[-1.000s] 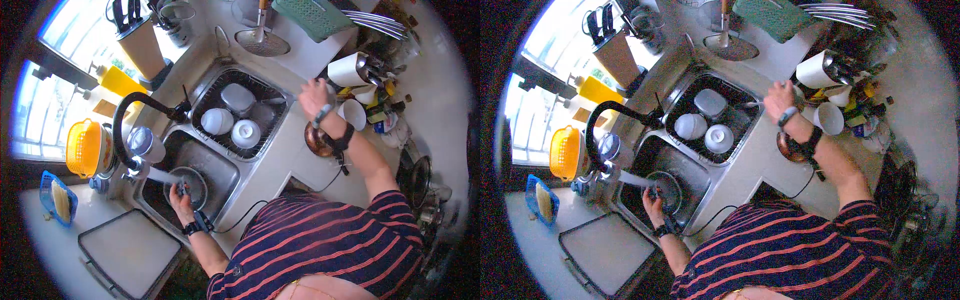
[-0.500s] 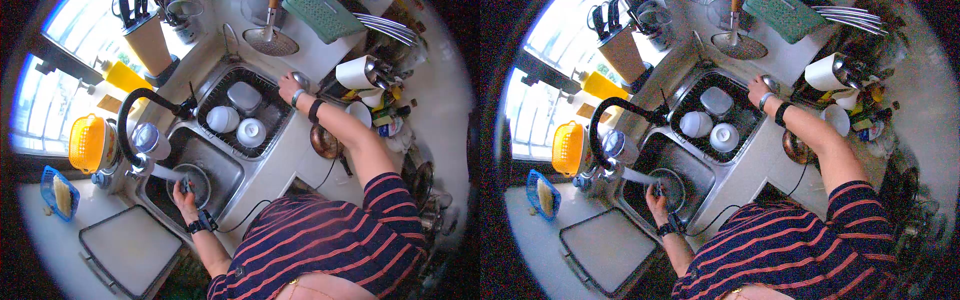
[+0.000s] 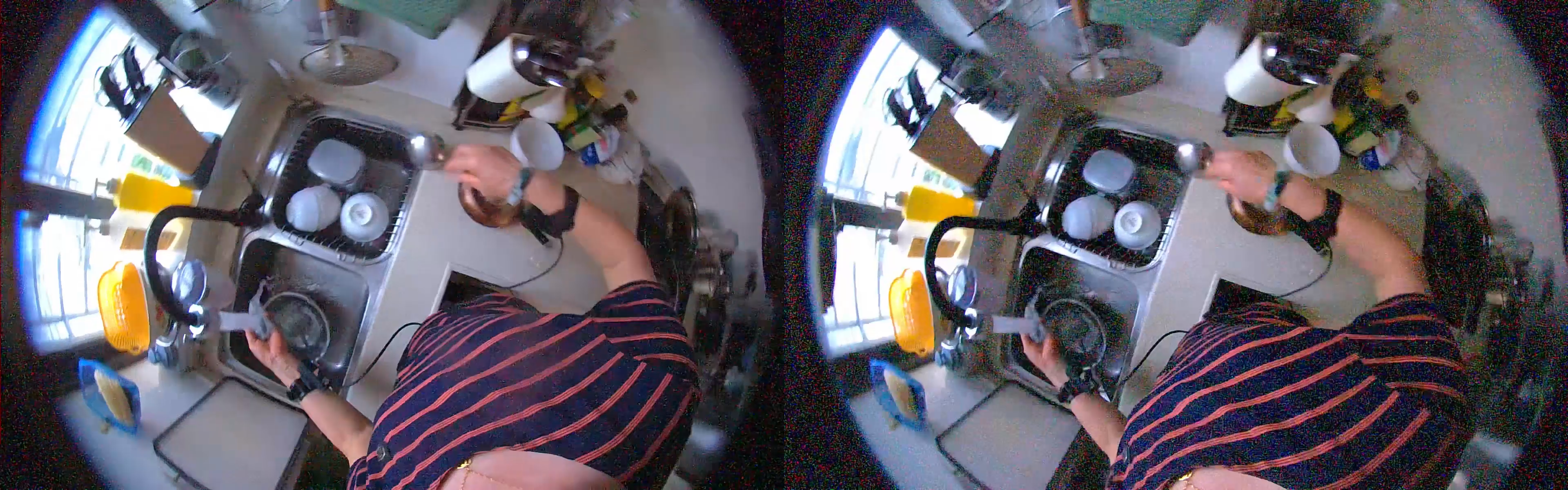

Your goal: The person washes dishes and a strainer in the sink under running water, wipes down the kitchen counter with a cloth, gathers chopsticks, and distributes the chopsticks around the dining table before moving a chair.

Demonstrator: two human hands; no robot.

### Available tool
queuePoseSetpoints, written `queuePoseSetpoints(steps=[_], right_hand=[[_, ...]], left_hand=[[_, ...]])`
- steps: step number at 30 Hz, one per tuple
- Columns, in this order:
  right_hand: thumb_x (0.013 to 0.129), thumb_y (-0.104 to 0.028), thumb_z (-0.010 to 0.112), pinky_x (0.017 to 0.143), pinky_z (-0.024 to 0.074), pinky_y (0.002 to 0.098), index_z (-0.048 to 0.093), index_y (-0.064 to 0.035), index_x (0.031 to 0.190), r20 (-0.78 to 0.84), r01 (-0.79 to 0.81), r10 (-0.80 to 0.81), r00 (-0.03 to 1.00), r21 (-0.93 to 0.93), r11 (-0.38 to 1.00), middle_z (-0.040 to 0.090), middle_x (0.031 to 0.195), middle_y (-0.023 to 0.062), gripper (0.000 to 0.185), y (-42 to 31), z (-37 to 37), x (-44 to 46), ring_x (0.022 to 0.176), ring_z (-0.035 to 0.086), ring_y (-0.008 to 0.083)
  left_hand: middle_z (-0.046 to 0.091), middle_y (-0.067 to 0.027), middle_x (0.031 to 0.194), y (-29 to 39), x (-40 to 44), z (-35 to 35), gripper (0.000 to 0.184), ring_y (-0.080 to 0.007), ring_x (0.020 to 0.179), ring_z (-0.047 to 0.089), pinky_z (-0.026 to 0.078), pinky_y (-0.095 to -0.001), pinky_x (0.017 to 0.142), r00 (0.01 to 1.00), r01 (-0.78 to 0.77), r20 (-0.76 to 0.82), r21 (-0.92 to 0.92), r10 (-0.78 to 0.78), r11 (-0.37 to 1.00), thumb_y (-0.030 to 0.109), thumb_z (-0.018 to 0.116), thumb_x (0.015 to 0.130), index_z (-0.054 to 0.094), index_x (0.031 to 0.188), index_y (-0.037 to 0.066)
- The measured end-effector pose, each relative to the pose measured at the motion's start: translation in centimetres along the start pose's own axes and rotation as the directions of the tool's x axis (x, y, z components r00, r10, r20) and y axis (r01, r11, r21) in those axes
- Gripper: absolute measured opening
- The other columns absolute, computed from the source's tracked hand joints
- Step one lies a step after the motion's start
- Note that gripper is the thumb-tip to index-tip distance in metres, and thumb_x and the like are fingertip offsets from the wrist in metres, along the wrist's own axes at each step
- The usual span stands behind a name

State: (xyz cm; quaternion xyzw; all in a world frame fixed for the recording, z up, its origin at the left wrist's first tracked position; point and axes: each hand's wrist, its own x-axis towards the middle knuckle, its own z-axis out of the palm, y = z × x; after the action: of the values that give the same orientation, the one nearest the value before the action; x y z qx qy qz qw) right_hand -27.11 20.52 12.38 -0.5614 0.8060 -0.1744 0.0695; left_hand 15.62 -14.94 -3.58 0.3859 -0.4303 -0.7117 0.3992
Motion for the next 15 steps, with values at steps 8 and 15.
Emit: queuePoseSetpoints(steps=[8, 15], right_hand=[[0.068, -0.02, 0.056, 0.087, 0.0394, 0.0401, 0.051, -0.0017, 0.102, 0.322, -0.712, 0.734, 0.598, -0.208, 0.671, 0.051, 0.107, 0.0229, 0.039, 1.5, 1.4, -15.8, 0.102, 0.048, 0.0342], [0.06, -0.016, 0.057, 0.071, 0.043, 0.042, 0.048, -0.0002, 0.091, 0.031, -0.681, 0.682, 0.731, -0.031, 0.731, 0.054, 0.088, 0.021, 0.035, 3.6, 7.2, -17.9, 0.084, 0.052, 0.0371]], left_hand=[[0.05, -0.0075, 0.097, 0.8, -3.8, 2.8, 0.04, -0.0173, 0.089, 0.047, 0.038, -0.0303, 0.081, 0.978, -0.139, 0.188, 0.25, 0.093, 0.958, 0.005, 0.058, 0.071, 0.046, 0.108, -0.001], [0.042, 0.0014, 0.068, 1.5, -1.7, 6.3, 0.016, -0.0076, 0.057, 0.04, 0.033, -0.0192, 0.047, 0.991, 0.134, 0.023, -0.232, -0.132, 0.963, 0.015, 0.057, 0.079, 0.049, 0.09, 0.005]])
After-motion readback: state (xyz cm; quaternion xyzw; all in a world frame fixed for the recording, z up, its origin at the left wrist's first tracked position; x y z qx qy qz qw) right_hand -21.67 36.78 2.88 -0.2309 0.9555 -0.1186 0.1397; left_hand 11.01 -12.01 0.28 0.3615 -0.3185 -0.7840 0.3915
